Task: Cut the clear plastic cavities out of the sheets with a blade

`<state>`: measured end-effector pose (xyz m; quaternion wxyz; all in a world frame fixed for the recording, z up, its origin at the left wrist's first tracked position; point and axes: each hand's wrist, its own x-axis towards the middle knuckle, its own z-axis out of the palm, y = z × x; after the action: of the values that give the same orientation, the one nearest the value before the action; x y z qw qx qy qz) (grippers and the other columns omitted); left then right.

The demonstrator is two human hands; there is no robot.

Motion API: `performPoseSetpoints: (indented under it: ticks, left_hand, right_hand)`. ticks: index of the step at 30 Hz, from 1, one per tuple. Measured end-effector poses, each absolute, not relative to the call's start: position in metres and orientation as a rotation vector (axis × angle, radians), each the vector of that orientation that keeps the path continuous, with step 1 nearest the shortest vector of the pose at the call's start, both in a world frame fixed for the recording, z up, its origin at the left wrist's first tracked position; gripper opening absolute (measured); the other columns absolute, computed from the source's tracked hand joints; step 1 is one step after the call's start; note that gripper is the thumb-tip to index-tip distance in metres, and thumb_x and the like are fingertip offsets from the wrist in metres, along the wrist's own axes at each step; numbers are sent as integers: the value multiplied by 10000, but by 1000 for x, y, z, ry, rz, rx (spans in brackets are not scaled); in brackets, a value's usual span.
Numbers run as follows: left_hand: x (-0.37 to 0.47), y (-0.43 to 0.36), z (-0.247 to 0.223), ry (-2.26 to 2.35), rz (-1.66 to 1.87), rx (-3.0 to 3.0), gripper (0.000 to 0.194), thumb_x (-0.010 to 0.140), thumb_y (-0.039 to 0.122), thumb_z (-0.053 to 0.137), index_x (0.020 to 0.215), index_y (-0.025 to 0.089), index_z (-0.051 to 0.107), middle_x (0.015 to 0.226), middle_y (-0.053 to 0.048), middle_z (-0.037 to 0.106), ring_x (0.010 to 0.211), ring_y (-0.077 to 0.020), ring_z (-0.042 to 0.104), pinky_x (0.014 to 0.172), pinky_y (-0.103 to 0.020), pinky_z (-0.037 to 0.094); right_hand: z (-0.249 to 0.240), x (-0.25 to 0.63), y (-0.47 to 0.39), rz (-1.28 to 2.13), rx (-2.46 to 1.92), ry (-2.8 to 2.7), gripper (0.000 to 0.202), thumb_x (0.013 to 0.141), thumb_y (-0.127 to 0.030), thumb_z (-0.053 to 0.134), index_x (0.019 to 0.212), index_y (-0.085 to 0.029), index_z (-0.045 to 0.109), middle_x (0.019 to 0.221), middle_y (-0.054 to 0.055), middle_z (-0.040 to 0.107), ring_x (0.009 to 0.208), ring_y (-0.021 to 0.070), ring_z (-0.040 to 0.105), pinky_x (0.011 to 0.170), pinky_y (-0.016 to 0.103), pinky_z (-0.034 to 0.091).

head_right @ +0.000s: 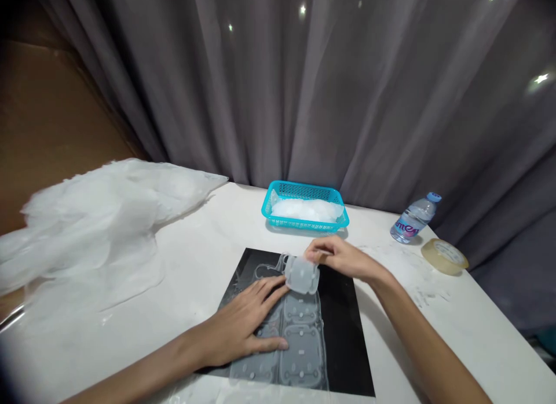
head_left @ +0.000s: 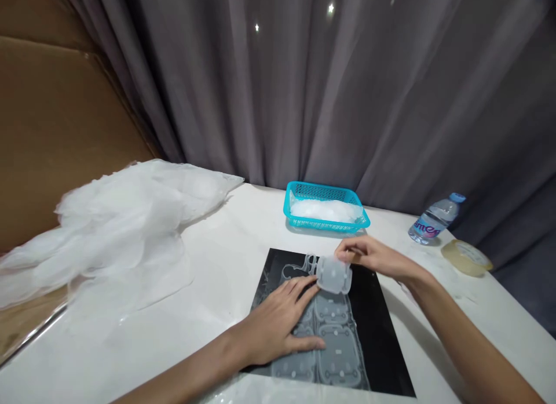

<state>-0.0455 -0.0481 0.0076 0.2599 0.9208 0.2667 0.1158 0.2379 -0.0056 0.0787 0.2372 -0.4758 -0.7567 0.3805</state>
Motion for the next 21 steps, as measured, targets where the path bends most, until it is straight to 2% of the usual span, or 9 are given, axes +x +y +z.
performPoseSetpoints:
  ticks: [2,6,8,10,13,17,19,20,21]
  left_hand:
    - [-47,-46,4,720,283,2534,910,942,744,539,1646,212,316,1669,-177,374,1500,-423,400,1213,-609,364]
    - [-52,-35,1,669,311,2594,926,925,761,548,1665,279,272,1668,-139,398,1479,-397,453,1177,-546,432]
    - [-55,-29,2,631,315,2618,918,929,755,548,1671,311,240,1677,-120,386,1480,-381,462,1164,-513,453]
    - [-56,-23,3,593,310,2637,901,940,741,545,1673,327,222,1689,-107,359,1494,-371,449,1171,-500,447]
    - [-58,-16,4,575,291,2642,883,959,718,539,1675,326,203,1698,-94,334,1519,-350,415,1200,-492,421]
    - [-59,-7,7,616,227,2644,856,989,697,498,1677,282,204,1714,-95,292,1545,-320,374,1230,-478,391]
    - [-58,-4,9,630,252,2662,802,1010,667,485,1664,263,256,1707,-102,316,1545,-312,378,1237,-474,385]
    - [-58,-3,11,627,288,2676,757,1023,640,487,1650,259,298,1693,-104,351,1535,-310,397,1236,-479,387]
    - [-56,-4,13,619,331,2689,684,1044,598,486,1627,264,352,1671,-100,403,1515,-305,432,1228,-482,397]
  right_hand:
    - [90,255,14,782,-1413,-1982,361,911,-508,619,851,-175,743,849,62,757,820,226,683,754,315,512]
    - [105,278,69,321,-1555,-1728,224,913,-365,579,923,-184,710,990,111,756,969,276,651,829,354,463]
    - [102,277,93,217,-1572,-1700,196,923,-330,562,916,-200,707,1005,109,752,995,279,639,852,358,448]
    - [93,268,108,213,-1554,-1764,172,904,-326,608,822,-208,703,919,94,748,944,266,636,874,361,444]
    - [79,254,106,272,-1481,-1869,292,943,-402,604,730,-216,677,833,84,727,894,254,620,931,386,443]
    - [66,244,58,361,-1361,-1870,580,1073,-595,292,912,-216,701,1053,109,725,1035,261,617,1024,420,440]
    - [59,242,20,467,-1321,-1862,761,1078,-623,54,1039,-225,702,1044,92,716,991,234,661,955,386,501]
    - [54,241,0,573,-1285,-1875,834,1059,-633,-35,1083,-233,697,967,70,710,869,207,683,860,356,539]
    - [49,240,-20,806,-1195,-1856,856,1039,-675,-39,1138,-230,685,926,57,699,747,187,678,784,343,551]
